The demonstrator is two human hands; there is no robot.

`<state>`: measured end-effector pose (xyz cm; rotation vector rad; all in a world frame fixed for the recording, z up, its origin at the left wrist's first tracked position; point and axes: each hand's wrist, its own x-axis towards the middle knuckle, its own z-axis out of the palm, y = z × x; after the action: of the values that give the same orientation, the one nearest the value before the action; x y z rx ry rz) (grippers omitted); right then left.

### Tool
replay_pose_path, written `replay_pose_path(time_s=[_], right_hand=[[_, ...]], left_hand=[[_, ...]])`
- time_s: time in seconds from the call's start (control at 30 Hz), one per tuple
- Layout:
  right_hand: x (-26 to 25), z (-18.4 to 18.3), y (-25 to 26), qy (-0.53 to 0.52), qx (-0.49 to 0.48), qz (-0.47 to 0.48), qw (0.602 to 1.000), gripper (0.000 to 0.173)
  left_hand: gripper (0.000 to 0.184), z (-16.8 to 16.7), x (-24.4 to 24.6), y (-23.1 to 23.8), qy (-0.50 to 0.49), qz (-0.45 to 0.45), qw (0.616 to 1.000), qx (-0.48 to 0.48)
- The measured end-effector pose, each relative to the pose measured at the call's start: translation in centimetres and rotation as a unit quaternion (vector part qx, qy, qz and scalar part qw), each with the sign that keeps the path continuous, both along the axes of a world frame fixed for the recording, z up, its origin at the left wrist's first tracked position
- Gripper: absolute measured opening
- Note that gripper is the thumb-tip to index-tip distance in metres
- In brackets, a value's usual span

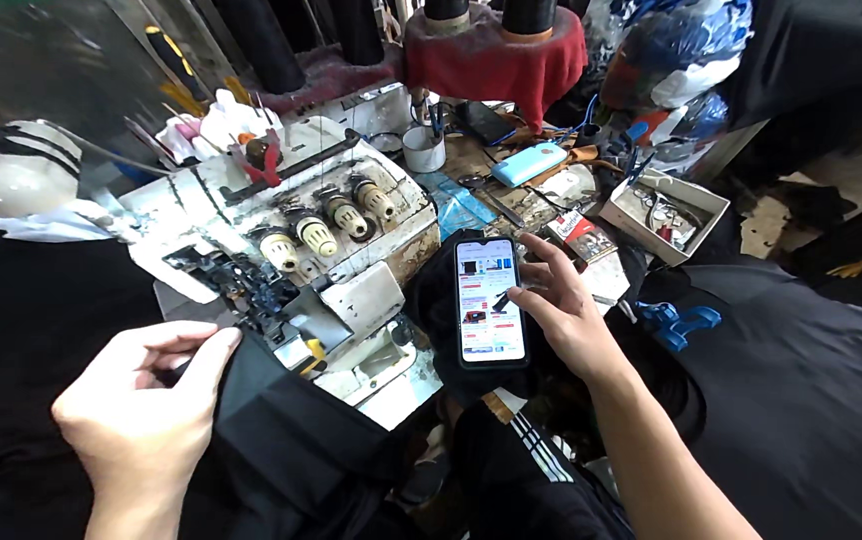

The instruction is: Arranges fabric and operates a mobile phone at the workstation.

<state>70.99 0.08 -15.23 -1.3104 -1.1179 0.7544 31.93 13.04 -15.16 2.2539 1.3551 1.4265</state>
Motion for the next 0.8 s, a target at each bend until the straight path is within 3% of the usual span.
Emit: replay_pose_path(time_s=[0.3,0.43,0.6,0.8], right_hand=[[1.6,1.5,5.3,-0.003,-0.003,-0.055,0.998,0.059],[1.8,1.5,6.6,-0.034,-0.014,-0.064,0.997,0.066],[1.8,1.1,6.7,-0.061,-0.011,-0.078,0.995,0.067],[1.9,1.6,4.2,0.013,-0.018,-0.055,0.998,0.053]], left_hand=[[0.027,0.0,0.1,0.2,-0.001,-0.009,1.0,0.003],[0.028,0.0,0.0,0.2,0.0,-0.012,1.0,0.005],[0.026,0.0,0.1,0.2,0.001,-0.01,1.0,0.007],[0.027,0.2,0.2,0.1,0.002,-0.013,1.0,0.012]])
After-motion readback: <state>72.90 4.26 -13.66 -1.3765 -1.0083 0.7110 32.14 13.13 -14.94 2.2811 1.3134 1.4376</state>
